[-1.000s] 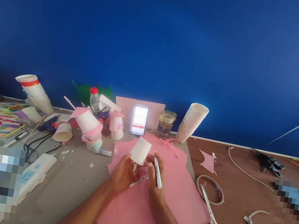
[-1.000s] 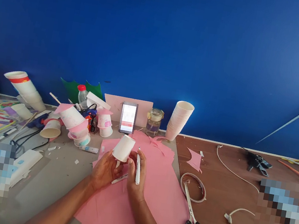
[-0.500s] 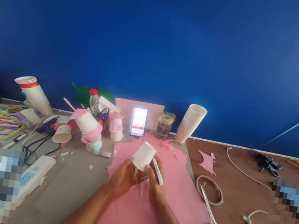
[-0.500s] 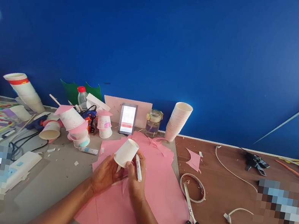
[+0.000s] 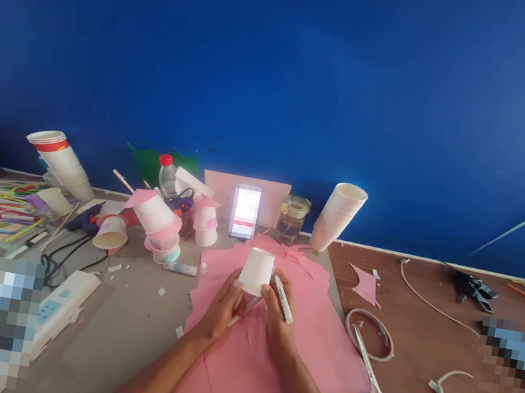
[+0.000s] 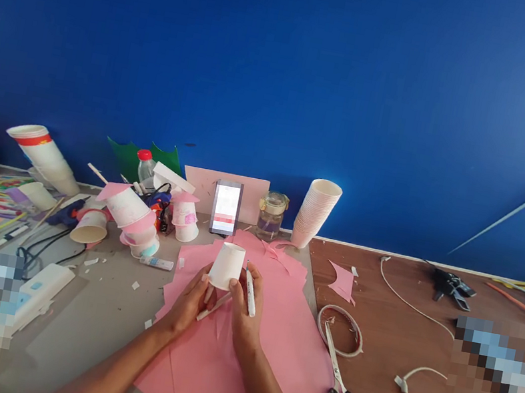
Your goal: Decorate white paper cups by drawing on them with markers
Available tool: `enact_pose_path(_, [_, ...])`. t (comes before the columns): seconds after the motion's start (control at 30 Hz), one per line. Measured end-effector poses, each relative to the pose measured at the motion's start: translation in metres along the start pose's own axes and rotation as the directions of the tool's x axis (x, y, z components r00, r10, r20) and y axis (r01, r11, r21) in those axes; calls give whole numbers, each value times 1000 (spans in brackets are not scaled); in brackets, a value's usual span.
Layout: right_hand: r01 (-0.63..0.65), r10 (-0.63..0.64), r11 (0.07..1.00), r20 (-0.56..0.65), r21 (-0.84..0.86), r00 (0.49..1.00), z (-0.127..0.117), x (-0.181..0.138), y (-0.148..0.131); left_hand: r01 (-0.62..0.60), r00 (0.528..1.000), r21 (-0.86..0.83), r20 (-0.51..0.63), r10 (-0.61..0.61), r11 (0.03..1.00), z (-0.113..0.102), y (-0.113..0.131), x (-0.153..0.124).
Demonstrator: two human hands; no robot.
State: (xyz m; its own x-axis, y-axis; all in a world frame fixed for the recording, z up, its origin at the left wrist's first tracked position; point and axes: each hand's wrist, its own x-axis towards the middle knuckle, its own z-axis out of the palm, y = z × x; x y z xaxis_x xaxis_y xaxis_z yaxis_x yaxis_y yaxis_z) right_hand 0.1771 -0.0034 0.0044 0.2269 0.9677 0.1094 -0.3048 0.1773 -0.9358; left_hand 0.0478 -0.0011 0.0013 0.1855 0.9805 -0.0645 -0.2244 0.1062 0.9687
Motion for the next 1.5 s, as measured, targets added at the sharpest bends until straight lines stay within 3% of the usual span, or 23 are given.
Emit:
enact_pose_path(0.3, [29,-27,998,32,-53,999,2,-2,3,-90,995,-35,28,91,995,10,11,2])
enact_pose_path(0.53, [73,-74,995,-11,-70,997,2,-4,3,40,999,-55,-30,-42,998,8,9,1])
enact_pose_path(0.73, [164,-174,981,-94,-108,980,-1,-5,6,8,997,-155,-79,-20,988,4,5,1])
enact_pose_path(0.87, [197,-207,973,-73,-123,976,-2,-7,8,27,996,-158,-83,-41,987,4,9,0])
enact_pose_path(1.07, [354,-358,915,15,-192,934,0,-9,-3,44,994,-149,-89,-57,988,2,8,3])
enact_pose_path(1.5, [279,-267,943,90,-183,960,0,-13,-7,30,994,-151,-98,-45,988,-3,1,9])
